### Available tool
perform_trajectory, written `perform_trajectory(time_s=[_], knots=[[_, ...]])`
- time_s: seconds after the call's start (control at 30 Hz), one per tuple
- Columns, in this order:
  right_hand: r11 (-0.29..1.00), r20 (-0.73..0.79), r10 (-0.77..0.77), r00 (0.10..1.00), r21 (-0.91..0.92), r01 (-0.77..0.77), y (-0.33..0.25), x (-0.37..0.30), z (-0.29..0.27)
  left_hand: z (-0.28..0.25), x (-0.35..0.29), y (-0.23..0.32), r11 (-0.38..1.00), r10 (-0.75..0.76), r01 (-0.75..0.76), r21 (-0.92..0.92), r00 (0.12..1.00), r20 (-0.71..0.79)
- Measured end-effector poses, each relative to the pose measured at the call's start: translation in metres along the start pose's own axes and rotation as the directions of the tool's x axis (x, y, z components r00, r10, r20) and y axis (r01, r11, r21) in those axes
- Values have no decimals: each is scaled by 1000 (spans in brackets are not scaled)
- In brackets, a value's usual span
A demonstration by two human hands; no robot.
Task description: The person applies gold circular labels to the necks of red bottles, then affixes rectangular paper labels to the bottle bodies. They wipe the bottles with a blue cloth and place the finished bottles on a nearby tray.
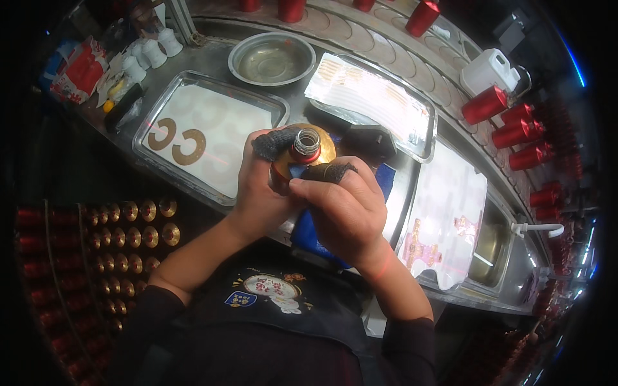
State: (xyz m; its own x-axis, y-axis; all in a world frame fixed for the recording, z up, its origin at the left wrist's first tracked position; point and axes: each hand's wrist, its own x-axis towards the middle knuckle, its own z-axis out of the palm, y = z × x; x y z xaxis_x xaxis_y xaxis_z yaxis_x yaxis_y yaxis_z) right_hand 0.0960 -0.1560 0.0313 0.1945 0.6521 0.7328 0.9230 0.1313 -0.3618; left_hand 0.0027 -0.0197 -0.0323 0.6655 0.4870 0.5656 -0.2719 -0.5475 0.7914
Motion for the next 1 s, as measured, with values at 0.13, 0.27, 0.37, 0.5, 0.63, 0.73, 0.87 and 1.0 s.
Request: perform_trajectory(time_s=[0.13,0.27,0.37,0.5,0.63,0.73,0.87,1.0], knots=[[1000,-44,11,999,-24,-12,-1,-1,4,-7,5,-7,998,-64,63,13,994,89],[999,-29,40,999,5,-40,-2,1,2,-11,6,-7,998,-2,12,-65,987,158],[999,-12,27,1000,18,-26,-2,4,0,-9,5,-2,970,188,-186,155,982,3],[997,-20,66,998,45,-65,-2,5,1,-13,7,-5,943,-154,206,-261,966,207],[994,-24,88,996,66,-86,-5,2,3,-5,-3,-6,969,139,-132,207,990,-17],[993,-47,105,993,65,-102,-5,2,5,-2,-4,-13,942,-153,163,-295,987,55],[990,-63,133,989,56,-129,-7,2,8,-3,-3,-15,988,111,-116,98,992,52],[990,-107,121,987,80,-112,-7,1,10,-11,3,-18,953,-135,168,-253,981,142]])
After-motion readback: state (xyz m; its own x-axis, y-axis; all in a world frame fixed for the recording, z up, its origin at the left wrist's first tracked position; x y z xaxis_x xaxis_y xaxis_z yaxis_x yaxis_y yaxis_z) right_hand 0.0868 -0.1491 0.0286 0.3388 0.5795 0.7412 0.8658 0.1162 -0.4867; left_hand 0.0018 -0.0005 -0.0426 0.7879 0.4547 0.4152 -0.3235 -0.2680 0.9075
